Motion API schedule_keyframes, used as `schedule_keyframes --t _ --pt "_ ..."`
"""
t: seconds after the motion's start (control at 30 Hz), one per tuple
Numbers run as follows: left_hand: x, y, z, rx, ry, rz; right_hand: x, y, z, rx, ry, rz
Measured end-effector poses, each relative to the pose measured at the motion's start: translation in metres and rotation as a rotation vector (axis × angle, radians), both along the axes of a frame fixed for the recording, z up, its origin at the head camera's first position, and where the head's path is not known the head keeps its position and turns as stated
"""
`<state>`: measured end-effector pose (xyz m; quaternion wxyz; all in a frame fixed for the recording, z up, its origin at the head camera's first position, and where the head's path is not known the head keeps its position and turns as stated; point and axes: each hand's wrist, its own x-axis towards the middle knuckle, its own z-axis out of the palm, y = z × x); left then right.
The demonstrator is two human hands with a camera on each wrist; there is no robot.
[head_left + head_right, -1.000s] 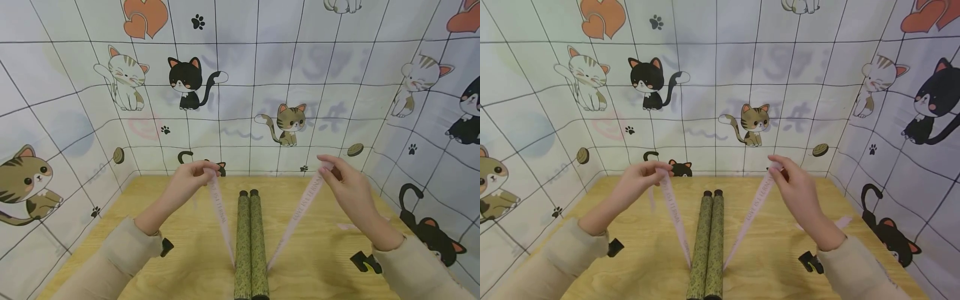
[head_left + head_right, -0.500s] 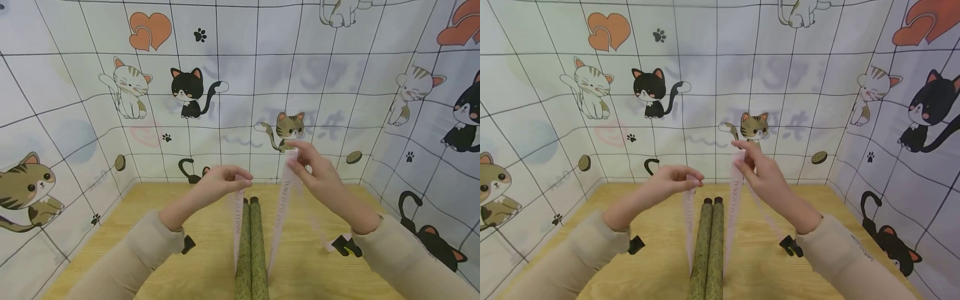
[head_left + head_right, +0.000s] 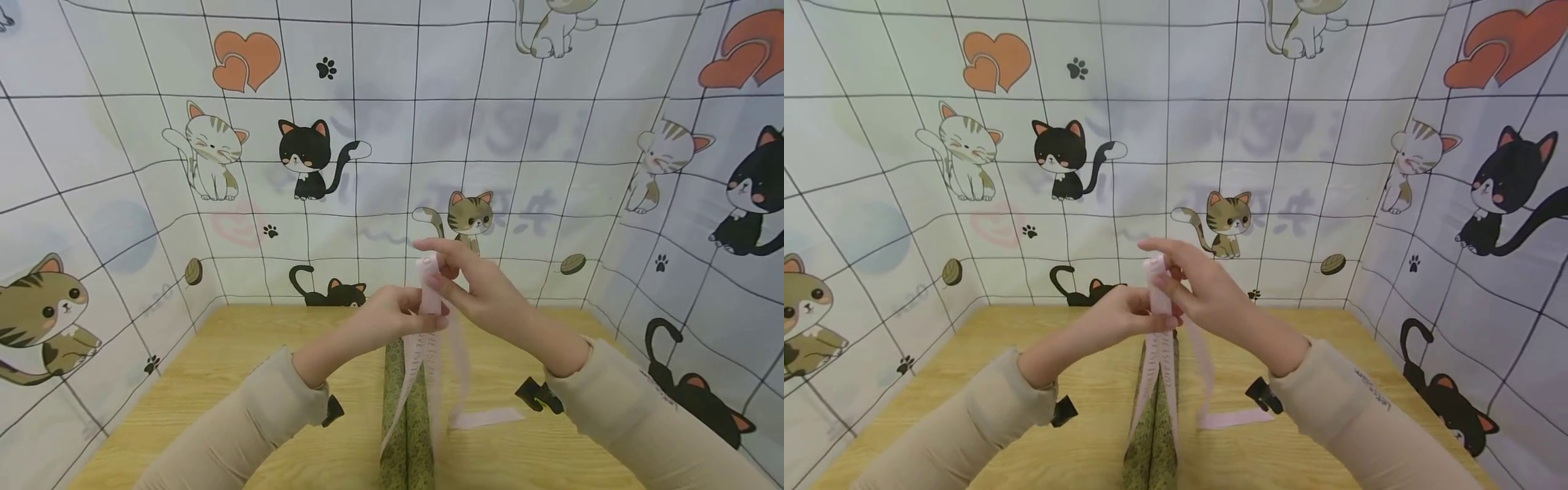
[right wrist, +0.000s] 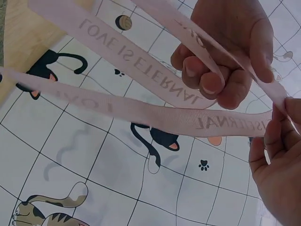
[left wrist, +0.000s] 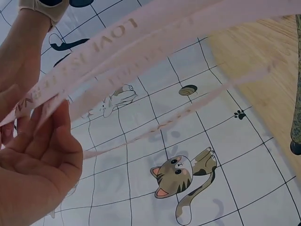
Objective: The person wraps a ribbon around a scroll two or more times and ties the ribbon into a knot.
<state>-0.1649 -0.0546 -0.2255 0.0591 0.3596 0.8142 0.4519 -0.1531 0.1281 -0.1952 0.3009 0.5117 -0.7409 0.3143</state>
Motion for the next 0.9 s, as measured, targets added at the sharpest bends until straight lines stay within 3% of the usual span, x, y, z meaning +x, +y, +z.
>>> schedule_keyframes --t 0.13,0.23,0.4,0.53,0.73,0.9 --pt "0.0 0.0 -0.001 0.053 -0.065 -0.11 0.0 -0.003 0.002 0.023 -0.032 -0.011" --pt "0.0 -0.001 -0.002 0.085 -0.096 -0.167 0.0 -0.001 -0.001 -0.001 -0.069 -0.105" --pt "-0.003 -0.007 -0.008 0.182 -0.12 -0.114 0.007 0.012 -0.024 -0.101 -0.221 -0.332" --pt "-0.008 -0.013 -0.015 0.295 -0.067 -0.066 0.01 0.018 -0.05 -0.1 -0.329 -0.428" --pt "-0.011 -0.015 -0.018 0.323 0.003 -0.01 0.006 0.005 -0.07 0.026 -0.467 -0.375" --pt "-0.013 -0.012 -0.019 0.323 0.007 0.002 0.004 -0.013 -0.076 0.0 -0.584 -0.305"
